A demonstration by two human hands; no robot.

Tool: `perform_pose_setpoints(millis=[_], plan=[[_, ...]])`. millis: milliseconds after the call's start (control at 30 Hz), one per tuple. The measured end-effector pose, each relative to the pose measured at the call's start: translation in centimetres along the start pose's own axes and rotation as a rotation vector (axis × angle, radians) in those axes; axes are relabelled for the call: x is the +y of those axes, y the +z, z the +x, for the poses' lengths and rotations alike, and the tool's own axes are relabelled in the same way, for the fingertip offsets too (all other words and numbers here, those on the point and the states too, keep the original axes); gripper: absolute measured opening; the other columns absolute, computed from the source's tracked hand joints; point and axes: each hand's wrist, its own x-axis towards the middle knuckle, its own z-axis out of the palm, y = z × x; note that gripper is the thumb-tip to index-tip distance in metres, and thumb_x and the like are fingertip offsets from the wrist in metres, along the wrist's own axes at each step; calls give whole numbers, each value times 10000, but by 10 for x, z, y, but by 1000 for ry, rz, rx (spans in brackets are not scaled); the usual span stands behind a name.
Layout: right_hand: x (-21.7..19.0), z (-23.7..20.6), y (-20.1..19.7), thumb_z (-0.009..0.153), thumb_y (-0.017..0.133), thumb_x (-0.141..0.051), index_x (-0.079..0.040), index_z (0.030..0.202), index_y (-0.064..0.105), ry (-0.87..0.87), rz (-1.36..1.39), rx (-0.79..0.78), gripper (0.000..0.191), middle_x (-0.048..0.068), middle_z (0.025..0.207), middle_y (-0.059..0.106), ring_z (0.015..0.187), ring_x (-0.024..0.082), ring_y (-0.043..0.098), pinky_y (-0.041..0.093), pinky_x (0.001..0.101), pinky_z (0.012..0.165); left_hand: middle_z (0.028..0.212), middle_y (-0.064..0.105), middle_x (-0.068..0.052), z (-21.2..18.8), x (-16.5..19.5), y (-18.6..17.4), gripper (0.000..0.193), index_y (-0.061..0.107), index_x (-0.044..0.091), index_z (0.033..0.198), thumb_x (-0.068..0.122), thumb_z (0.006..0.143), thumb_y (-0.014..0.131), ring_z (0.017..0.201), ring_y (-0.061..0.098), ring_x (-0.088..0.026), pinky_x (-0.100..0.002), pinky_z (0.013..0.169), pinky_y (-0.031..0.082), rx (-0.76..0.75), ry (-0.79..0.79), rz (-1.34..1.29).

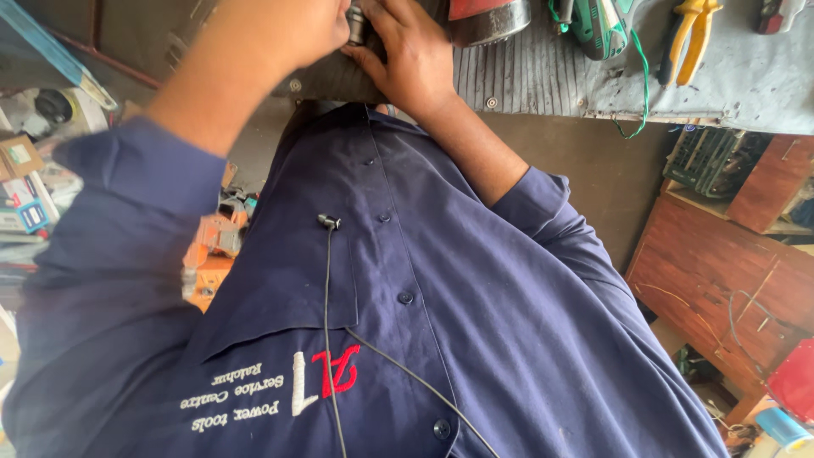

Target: The person assembles small cylindrical metal parts, applies lubricant from a yellow container, and uses a pipe wrench to tighten a component. They handle a cylindrical housing, a small metal piece, and a cloth, then place the assembled unit on the workbench.

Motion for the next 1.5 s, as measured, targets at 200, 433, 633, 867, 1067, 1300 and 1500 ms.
perform_pose_setpoints(millis=[200,433,633,867,1067,1300,1500], plan=[[5,-7,4,845,870,-261,-55,1220,676,42,-7,-13,470,104,1139,669,1017,320,669,563,406,846,902,668,-110,-28,48,2,106,635,56,963,92,937,732,762,681,-340,-447,649,543,240,-142,48],[-1,-6,2,850,879,-256,-46,1233,672,41,13,4,484,106,1148,665,1028,327,664,563,410,850,1121,605,-116,-45,66,34,136,555,44,1149,53,1059,656,812,702,-326,-421,659,552,394,-226,-41],[-8,2,-10,818,856,-191,-67,1247,662,9,53,-5,487,94,1175,666,1050,317,666,565,399,860,1252,590,-176,-33,70,36,291,486,21,1351,60,1090,610,884,694,-394,-471,712,551,435,-296,-141],[-5,-9,-15,930,791,-111,-29,1344,552,234,533,-78,485,46,1131,692,997,170,709,574,309,872,1335,585,-174,-26,75,32,255,472,32,1382,8,1132,518,1140,664,-373,-455,958,560,469,-231,-497],[9,-12,-14,1081,644,-97,16,1372,553,344,1084,-240,325,19,1216,654,1147,115,618,517,293,1038,1259,605,-177,-25,77,29,169,506,9,1311,3,1148,548,1133,664,-344,-418,970,551,475,-248,-645],[2,-5,-17,1126,604,-182,-5,1346,581,409,805,-269,283,84,1157,675,1033,179,639,537,332,917,1159,692,-171,-27,74,13,94,558,3,1196,8,1117,609,1054,714,-357,-413,871,580,546,-184,-574],[-2,-5,-28,1109,648,-191,-4,1362,547,88,335,-267,331,191,1264,661,1182,404,636,516,437,1008,1037,726,-164,-34,58,-13,102,613,0,1106,57,1081,694,952,728,-341,-404,784,554,344,-207,-615]])
